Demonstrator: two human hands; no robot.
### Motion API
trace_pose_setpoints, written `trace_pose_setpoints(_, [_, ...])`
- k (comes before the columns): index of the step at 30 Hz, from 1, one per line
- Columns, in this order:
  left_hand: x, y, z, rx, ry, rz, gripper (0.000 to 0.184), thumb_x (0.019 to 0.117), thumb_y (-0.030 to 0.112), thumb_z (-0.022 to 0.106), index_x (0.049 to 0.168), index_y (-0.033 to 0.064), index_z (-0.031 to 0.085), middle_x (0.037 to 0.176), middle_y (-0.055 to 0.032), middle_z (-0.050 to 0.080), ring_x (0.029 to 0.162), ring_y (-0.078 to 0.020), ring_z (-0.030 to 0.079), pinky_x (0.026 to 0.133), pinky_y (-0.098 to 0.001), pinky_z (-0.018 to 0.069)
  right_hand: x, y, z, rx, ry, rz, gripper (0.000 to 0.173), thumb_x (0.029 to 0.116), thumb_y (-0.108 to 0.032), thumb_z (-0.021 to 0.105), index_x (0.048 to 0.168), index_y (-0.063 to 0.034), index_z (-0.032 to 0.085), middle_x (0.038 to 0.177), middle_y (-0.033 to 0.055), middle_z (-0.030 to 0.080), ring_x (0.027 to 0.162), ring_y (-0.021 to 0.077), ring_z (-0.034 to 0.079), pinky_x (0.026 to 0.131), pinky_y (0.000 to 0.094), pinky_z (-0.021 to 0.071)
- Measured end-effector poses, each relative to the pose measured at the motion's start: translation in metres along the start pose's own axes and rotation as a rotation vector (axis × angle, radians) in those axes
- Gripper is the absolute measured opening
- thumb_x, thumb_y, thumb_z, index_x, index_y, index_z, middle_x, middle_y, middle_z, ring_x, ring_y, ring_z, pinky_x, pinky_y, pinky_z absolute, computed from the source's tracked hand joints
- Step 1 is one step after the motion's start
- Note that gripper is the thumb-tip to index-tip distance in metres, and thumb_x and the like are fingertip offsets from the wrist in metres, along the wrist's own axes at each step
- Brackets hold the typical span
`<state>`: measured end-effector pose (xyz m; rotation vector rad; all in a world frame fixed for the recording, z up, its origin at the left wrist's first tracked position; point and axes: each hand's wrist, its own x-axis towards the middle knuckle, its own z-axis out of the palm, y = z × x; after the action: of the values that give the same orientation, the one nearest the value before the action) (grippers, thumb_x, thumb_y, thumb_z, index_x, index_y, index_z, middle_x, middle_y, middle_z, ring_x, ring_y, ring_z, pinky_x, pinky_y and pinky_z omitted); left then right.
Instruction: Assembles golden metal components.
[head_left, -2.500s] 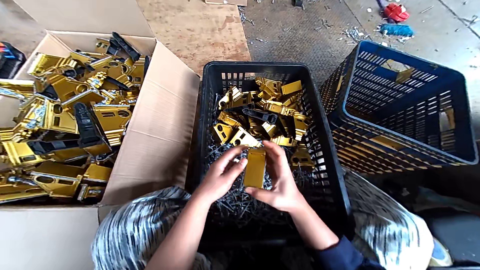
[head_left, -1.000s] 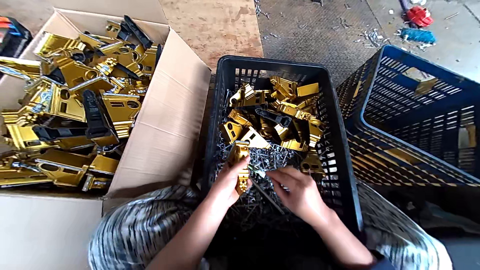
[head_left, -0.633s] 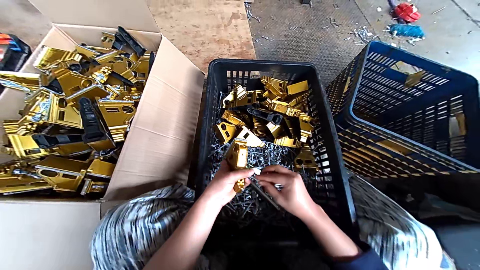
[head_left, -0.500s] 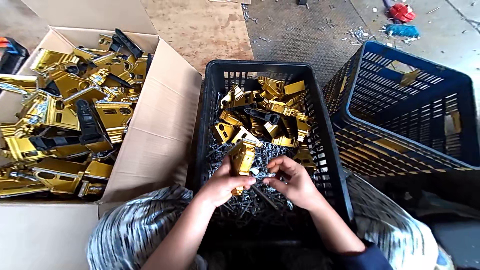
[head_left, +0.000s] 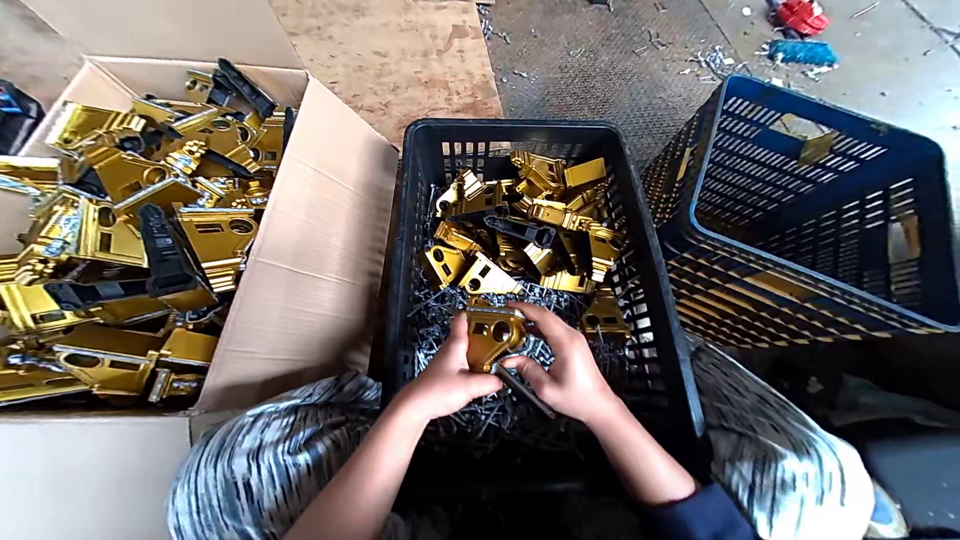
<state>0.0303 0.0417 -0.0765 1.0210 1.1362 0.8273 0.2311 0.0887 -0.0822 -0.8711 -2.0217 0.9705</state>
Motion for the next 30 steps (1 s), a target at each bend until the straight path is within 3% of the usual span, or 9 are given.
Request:
trace_pose_setpoints(3, [0.002, -0.006, 0.001, 0.036, 0.024, 0.015, 0.108, 0.0694, -0.004, 0.076, 0.156, 0.0072, 0.012, 0.136, -0.0118, 0.056, 0.118, -0.0142, 0.064, 0.097, -0.0314, 0.0580, -0.001, 0.007, 0.006, 0.116, 0.027, 0.065, 0.048, 0.0911, -0.013, 0.073, 0.136, -0.0011, 0.060, 0.128, 0.0116, 0.068, 0.115, 0.0175, 0.068, 0.101, 0.0390, 0.0587])
trace_pose_setpoints(6, [0.004, -0.004, 0.004, 0.045, 0.190, -0.005, 0.104, 0.0709, 0.002, 0.080, 0.155, 0.0093, 0.019, 0.129, -0.0127, 0.060, 0.111, -0.0159, 0.067, 0.092, -0.0329, 0.0600, 0.000, 0.012, 0.005, 0.038, -0.090, 0.281, 0.053, 0.0940, -0.029, 0.073, 0.138, -0.0039, 0.055, 0.123, 0.0107, 0.066, 0.105, 0.0161, 0.070, 0.087, 0.0357, 0.0622])
trace_pose_setpoints(9, [0.008, -0.002, 0.003, 0.207, 0.443, 0.027, 0.095, 0.0732, 0.010, 0.086, 0.150, 0.0102, 0.031, 0.116, -0.0103, 0.067, 0.100, -0.0145, 0.071, 0.088, -0.0333, 0.0612, -0.004, 0.018, 0.008, -0.371, -0.606, 0.697, 0.055, 0.0922, -0.049, 0.072, 0.120, -0.0007, 0.068, 0.111, 0.0209, 0.070, 0.103, 0.0376, 0.068, 0.092, 0.0605, 0.0533])
trace_pose_setpoints(11, [0.008, 0.002, -0.002, 0.378, 0.557, 0.059, 0.088, 0.0763, 0.013, 0.084, 0.148, 0.0100, 0.034, 0.115, -0.0104, 0.067, 0.102, -0.0151, 0.070, 0.090, -0.0364, 0.0594, -0.008, 0.017, 0.025, -0.591, -0.891, 0.864, 0.044, 0.0967, -0.039, 0.066, 0.118, -0.0001, 0.067, 0.120, 0.0272, 0.066, 0.114, 0.0479, 0.063, 0.091, 0.0708, 0.0492])
trace_pose_setpoints(16, [0.004, 0.009, -0.007, 0.554, 0.670, 0.059, 0.090, 0.0786, 0.006, 0.081, 0.151, 0.0052, 0.027, 0.127, -0.0199, 0.060, 0.113, -0.0270, 0.066, 0.097, -0.0462, 0.0548, -0.004, 0.006, 0.020, -0.714, -0.883, 0.845, 0.044, 0.0947, -0.034, 0.067, 0.130, -0.0074, 0.063, 0.122, 0.0246, 0.067, 0.114, 0.0463, 0.064, 0.090, 0.0684, 0.0507])
trace_pose_setpoints(19, [0.004, 0.011, -0.005, 0.611, 0.683, 0.032, 0.092, 0.0782, 0.006, 0.081, 0.152, 0.0040, 0.026, 0.132, -0.0233, 0.056, 0.117, -0.0323, 0.063, 0.099, -0.0496, 0.0521, -0.018, 0.011, 0.029, -0.759, -0.984, 0.910, 0.045, 0.0961, -0.038, 0.067, 0.118, 0.0012, 0.067, 0.131, 0.0268, 0.061, 0.119, 0.0469, 0.061, 0.091, 0.0691, 0.0500])
trace_pose_setpoints(26, [0.003, 0.015, -0.006, 0.623, 0.704, -0.002, 0.090, 0.0783, 0.005, 0.082, 0.151, 0.0052, 0.028, 0.137, -0.0230, 0.054, 0.115, -0.0341, 0.064, 0.097, -0.0511, 0.0537, -0.026, -0.028, -0.031, -0.587, -0.553, 0.808, 0.038, 0.1093, -0.032, 0.043, 0.129, -0.0041, 0.057, 0.102, 0.0216, 0.068, 0.099, 0.0415, 0.068, 0.086, 0.0606, 0.0528])
trace_pose_setpoints(28, [0.005, 0.016, -0.006, 0.619, 0.694, -0.023, 0.092, 0.0779, 0.004, 0.081, 0.152, 0.0054, 0.027, 0.137, -0.0241, 0.053, 0.116, -0.0347, 0.063, 0.098, -0.0515, 0.0530, -0.036, -0.053, -0.031, -0.709, -0.274, 0.688, 0.038, 0.1090, -0.034, 0.042, 0.125, -0.0036, 0.059, 0.088, 0.0189, 0.070, 0.084, 0.0413, 0.071, 0.072, 0.0586, 0.0552])
trace_pose_setpoints(30, [0.007, 0.018, -0.003, 0.609, 0.666, -0.050, 0.094, 0.0774, 0.004, 0.081, 0.153, 0.0058, 0.025, 0.138, -0.0246, 0.052, 0.119, -0.0359, 0.062, 0.099, -0.0515, 0.0520, -0.049, -0.062, -0.019, -0.757, 0.150, 0.309, 0.038, 0.1060, -0.031, 0.042, 0.110, 0.0007, 0.063, 0.066, 0.0096, 0.062, 0.054, 0.0282, 0.064, 0.048, 0.0451, 0.0505])
